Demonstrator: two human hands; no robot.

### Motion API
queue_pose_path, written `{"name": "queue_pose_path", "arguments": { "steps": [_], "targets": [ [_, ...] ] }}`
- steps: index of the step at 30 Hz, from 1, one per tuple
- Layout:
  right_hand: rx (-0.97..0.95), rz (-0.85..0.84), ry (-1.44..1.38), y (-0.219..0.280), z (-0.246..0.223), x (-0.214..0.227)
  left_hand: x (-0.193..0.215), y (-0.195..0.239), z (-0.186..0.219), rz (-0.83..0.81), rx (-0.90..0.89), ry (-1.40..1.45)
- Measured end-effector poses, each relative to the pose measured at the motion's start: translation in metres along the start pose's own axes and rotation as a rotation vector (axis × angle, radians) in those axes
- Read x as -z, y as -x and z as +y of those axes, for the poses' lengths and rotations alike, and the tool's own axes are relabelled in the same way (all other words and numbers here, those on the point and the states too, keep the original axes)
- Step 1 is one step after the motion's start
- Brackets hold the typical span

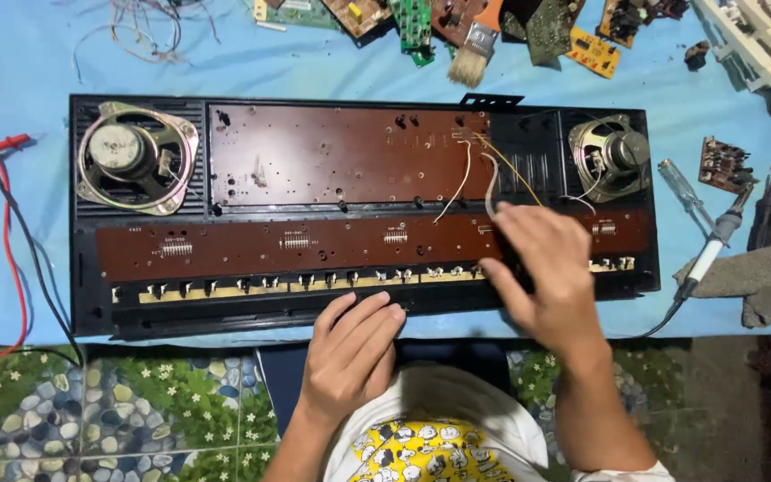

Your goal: The person works on the internal circuitry of a disassembled electronic device, likely a stereo receiver, placed on a blue cloth. They use a soldering iron to solder wires to the circuit board and handle various electronic components and tools scattered around the workspace.

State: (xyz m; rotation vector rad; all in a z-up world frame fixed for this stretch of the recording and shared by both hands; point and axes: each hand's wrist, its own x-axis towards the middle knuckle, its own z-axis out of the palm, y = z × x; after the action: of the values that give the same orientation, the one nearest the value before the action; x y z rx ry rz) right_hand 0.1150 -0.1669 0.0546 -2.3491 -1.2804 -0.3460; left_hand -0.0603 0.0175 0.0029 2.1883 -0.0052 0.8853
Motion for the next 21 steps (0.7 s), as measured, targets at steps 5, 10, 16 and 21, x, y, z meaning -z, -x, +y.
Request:
{"name": "queue_pose_path", "arguments": {
  "steps": [5,10,16,21],
  "targets": [
    [-0.018,-0.047,-0.085,0.001,-0.014,0.0,-0.001,0.006,-0.001,-0.014,0.013,0.023],
    [-0.079,-0.028,-0.091,0.014,-0.014,-0.001,-0.004,0.006,0.0,-0.003,0.007,0.028],
    [-0.095,0.06,-0.116,0.038,-0.011,-0.005,-0.005,0.01,0.003,0.007,0.023,0.0],
    [-0.091,0.067,-0.209,0.047,-0.018,0.005,-0.001,0.011,0.009,0.029,0.057,0.008]
  ]
}}
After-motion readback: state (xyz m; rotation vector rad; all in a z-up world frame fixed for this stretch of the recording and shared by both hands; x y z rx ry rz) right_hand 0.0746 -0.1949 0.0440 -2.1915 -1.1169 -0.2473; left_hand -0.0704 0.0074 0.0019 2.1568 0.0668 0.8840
